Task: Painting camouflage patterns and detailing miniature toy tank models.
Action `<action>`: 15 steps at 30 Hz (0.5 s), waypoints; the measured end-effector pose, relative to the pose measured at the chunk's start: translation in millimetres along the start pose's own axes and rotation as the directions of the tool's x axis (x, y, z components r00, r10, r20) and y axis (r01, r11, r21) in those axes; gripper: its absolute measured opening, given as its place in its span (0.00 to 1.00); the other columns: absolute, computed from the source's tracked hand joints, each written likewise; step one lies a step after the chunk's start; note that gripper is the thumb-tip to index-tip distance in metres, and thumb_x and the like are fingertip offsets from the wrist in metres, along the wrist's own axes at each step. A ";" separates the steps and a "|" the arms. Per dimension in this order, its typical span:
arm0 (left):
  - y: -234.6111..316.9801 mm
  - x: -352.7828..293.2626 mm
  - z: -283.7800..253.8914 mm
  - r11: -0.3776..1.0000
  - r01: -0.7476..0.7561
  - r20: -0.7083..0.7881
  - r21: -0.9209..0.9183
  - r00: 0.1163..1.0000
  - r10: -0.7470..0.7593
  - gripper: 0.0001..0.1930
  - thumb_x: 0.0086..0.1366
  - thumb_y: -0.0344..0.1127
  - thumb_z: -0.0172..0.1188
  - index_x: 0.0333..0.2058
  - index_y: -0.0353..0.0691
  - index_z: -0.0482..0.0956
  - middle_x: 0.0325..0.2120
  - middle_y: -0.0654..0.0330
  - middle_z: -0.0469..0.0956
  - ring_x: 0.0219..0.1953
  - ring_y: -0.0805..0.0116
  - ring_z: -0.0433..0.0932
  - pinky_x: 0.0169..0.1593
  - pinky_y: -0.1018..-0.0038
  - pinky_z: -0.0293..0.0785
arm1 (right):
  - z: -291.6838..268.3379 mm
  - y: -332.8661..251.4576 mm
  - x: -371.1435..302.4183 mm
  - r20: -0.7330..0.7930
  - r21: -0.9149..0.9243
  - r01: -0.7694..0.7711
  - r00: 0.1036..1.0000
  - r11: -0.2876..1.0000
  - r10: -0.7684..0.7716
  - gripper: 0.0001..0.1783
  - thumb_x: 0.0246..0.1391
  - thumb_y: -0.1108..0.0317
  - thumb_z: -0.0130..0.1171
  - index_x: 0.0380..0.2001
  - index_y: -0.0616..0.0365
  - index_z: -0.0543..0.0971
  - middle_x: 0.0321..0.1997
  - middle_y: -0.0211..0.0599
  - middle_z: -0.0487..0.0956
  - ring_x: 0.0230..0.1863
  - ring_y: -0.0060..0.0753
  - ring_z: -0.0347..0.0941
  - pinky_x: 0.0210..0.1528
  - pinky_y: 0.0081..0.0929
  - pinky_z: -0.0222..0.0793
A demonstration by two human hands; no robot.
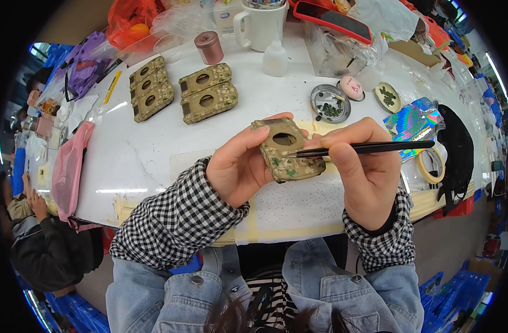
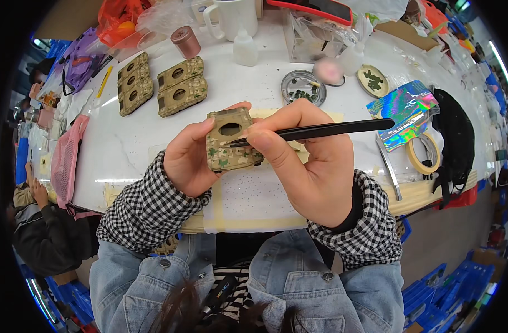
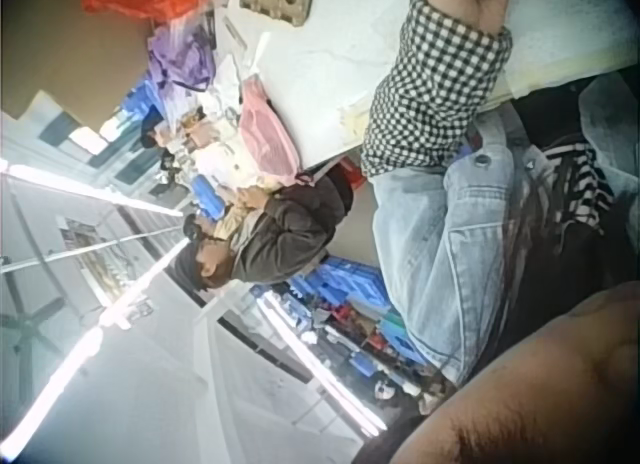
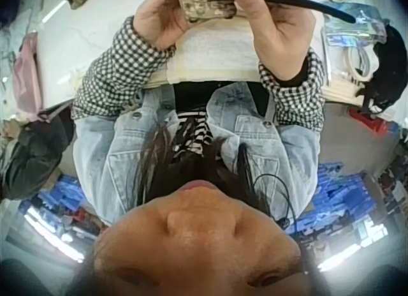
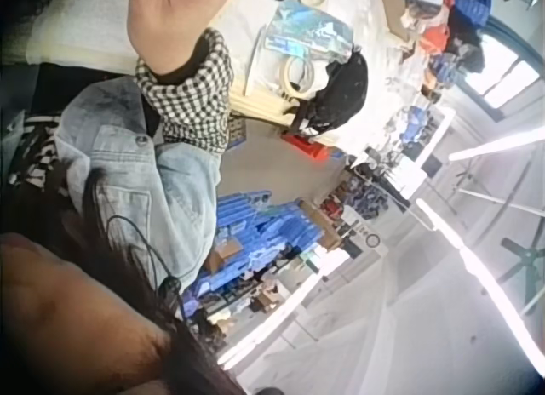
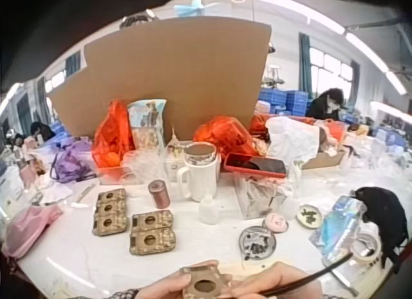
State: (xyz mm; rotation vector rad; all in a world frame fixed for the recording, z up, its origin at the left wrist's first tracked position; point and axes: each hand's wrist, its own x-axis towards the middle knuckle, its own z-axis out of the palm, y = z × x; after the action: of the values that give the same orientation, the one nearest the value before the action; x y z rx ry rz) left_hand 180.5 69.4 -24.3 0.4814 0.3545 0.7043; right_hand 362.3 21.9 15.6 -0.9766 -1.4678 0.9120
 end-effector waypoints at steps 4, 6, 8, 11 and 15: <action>-0.2 -0.1 0.7 1.000 -0.004 -0.003 0.001 1.000 0.004 0.27 0.65 0.42 0.42 0.59 0.34 0.55 0.52 0.51 0.67 0.53 0.62 0.69 0.57 0.65 0.64 | -0.3 -0.3 0.1 0.011 -0.003 0.007 1.000 1.000 -0.007 0.07 0.55 0.70 0.56 0.31 0.64 0.75 0.29 0.32 0.76 0.32 0.17 0.70 0.37 0.16 0.64; -0.5 0.1 0.4 1.000 -0.005 -0.001 -0.002 1.000 0.005 0.27 0.65 0.42 0.42 0.59 0.34 0.55 0.52 0.51 0.68 0.52 0.62 0.69 0.57 0.66 0.64 | -0.2 -0.4 0.0 0.009 -0.002 0.007 1.000 1.000 -0.007 0.06 0.55 0.70 0.56 0.31 0.64 0.75 0.29 0.32 0.76 0.32 0.17 0.70 0.37 0.16 0.64; -0.7 -0.3 -0.4 1.000 -0.006 -0.005 -0.003 1.000 0.006 0.27 0.65 0.42 0.42 0.59 0.33 0.55 0.51 0.51 0.68 0.52 0.62 0.69 0.57 0.66 0.64 | 0.3 0.7 -0.2 0.010 0.009 0.005 1.000 1.000 -0.005 0.06 0.55 0.71 0.56 0.31 0.64 0.75 0.29 0.32 0.76 0.32 0.17 0.70 0.37 0.16 0.64; -0.3 -0.4 1.9 1.000 -0.010 -0.001 0.006 1.000 0.010 0.27 0.65 0.42 0.42 0.59 0.33 0.55 0.51 0.51 0.68 0.52 0.62 0.69 0.57 0.65 0.64 | -0.1 0.4 -0.9 0.009 0.022 0.002 1.000 1.000 -0.002 0.06 0.55 0.71 0.56 0.31 0.64 0.75 0.29 0.32 0.76 0.32 0.17 0.70 0.37 0.15 0.65; -0.5 -0.8 0.4 1.000 -0.015 -0.009 0.007 1.000 0.015 0.27 0.65 0.42 0.42 0.59 0.32 0.55 0.51 0.50 0.68 0.52 0.62 0.69 0.57 0.65 0.64 | 0.1 -0.8 0.4 0.021 0.018 0.006 1.000 1.000 -0.006 0.06 0.55 0.71 0.56 0.32 0.64 0.74 0.29 0.32 0.76 0.32 0.17 0.70 0.37 0.15 0.64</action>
State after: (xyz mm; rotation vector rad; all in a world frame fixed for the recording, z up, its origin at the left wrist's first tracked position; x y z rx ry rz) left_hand 180.4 68.4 -24.1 0.4883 0.3620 0.7197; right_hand 362.1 22.0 16.5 -0.9512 -1.4773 0.9328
